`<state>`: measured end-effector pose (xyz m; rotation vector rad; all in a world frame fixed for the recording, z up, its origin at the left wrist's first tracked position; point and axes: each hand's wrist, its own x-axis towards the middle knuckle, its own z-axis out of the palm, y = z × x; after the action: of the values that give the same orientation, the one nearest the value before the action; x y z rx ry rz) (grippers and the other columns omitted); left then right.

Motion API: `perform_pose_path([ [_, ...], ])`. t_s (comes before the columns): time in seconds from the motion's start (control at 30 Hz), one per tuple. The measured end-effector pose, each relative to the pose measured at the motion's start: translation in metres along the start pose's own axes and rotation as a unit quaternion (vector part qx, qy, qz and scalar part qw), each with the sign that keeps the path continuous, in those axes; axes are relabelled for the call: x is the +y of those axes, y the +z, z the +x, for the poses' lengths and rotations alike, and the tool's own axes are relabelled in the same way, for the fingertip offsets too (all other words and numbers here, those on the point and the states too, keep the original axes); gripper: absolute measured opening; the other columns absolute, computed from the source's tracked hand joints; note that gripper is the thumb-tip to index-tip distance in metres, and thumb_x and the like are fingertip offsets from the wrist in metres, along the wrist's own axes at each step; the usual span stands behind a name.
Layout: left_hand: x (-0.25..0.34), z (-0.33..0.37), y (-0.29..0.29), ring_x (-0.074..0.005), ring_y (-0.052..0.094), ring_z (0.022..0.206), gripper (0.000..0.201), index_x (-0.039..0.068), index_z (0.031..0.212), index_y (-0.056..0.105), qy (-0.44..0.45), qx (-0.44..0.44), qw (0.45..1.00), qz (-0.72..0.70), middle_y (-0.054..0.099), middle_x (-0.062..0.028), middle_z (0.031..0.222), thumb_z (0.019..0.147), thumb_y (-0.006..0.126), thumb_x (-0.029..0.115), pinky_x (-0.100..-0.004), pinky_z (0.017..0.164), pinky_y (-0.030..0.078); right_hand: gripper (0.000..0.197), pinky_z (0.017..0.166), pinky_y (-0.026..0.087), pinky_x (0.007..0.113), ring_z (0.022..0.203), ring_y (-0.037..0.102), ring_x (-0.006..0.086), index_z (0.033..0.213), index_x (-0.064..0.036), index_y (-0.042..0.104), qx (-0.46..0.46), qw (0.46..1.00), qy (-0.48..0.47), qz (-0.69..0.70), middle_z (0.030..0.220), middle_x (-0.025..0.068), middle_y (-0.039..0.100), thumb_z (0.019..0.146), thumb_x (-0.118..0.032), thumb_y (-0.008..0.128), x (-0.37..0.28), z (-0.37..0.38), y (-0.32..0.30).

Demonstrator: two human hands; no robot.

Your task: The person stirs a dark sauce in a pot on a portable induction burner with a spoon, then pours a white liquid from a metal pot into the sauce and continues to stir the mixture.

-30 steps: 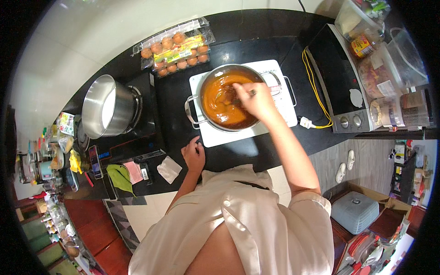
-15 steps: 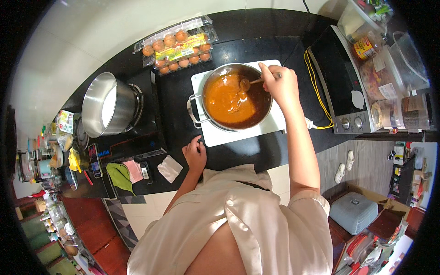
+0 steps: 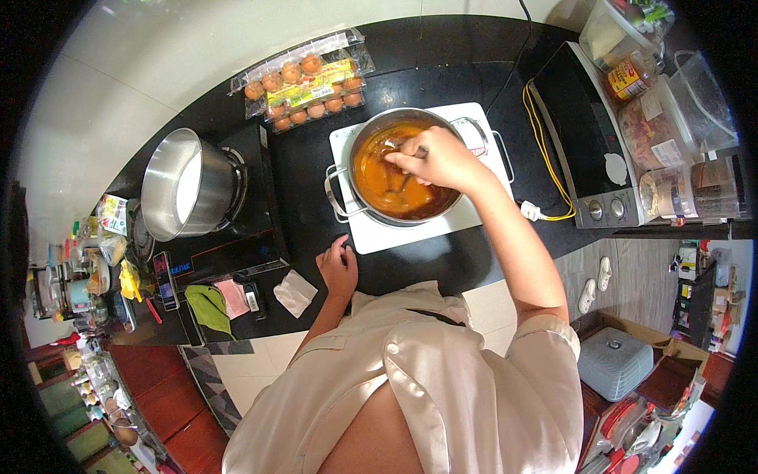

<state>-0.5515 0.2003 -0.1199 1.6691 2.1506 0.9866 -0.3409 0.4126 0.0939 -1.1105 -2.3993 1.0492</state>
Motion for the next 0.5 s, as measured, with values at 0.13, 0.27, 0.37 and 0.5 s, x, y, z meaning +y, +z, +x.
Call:
perform_pose_path([
  [0.13, -0.001, -0.001, 0.001, -0.0194, 0.056, 0.067, 0.024, 0.008, 0.109, 0.066, 0.01, 0.014, 1.0, 0.001, 0.055, 0.0003, 0.064, 0.087, 0.058, 0.013, -0.0367, 0.078, 0.038, 0.03, 0.057, 0.052, 0.034, 0.057, 0.067, 0.0248, 0.071, -0.001, 0.07, 0.165, 0.982, 0.044, -0.076, 0.064, 0.014, 0.067, 0.089, -0.024, 0.066, -0.001, -0.003, -0.028],
  [0.27, 0.002, 0.002, 0.0, -0.0201, 0.055, 0.067, 0.024, 0.007, 0.11, 0.065, 0.024, 0.011, 1.0, -0.011, 0.054, 0.0, 0.065, 0.088, 0.059, 0.011, -0.0372, 0.078, 0.037, 0.033, 0.059, 0.052, 0.041, 0.06, 0.065, 0.0335, 0.072, -0.0021, 0.071, 0.207, 0.949, -0.083, -0.223, 0.063, 0.0172, 0.063, 0.089, -0.029, 0.064, 0.025, 0.013, -0.028],
  [0.37, 0.001, 0.001, 0.0, -0.0201, 0.055, 0.066, 0.024, 0.007, 0.11, 0.065, 0.014, 0.013, 1.0, -0.008, 0.054, -0.0001, 0.064, 0.087, 0.059, 0.011, -0.0372, 0.078, 0.037, 0.031, 0.059, 0.051, 0.042, 0.059, 0.062, 0.0358, 0.07, -0.0019, 0.07, 0.183, 0.948, -0.052, -0.254, 0.061, 0.0186, 0.061, 0.088, -0.027, 0.066, 0.019, 0.001, -0.025],
  [0.5, -0.001, 0.0, 0.002, -0.0202, 0.055, 0.066, 0.025, 0.008, 0.111, 0.065, 0.018, 0.019, 0.999, -0.018, 0.053, -0.0002, 0.064, 0.087, 0.059, 0.01, -0.0371, 0.077, 0.038, 0.032, 0.056, 0.05, 0.036, 0.051, 0.061, 0.0291, 0.071, 0.0002, 0.069, 0.143, 0.958, 0.055, -0.24, 0.057, 0.0171, 0.06, 0.09, -0.024, 0.065, 0.008, -0.022, -0.03],
])
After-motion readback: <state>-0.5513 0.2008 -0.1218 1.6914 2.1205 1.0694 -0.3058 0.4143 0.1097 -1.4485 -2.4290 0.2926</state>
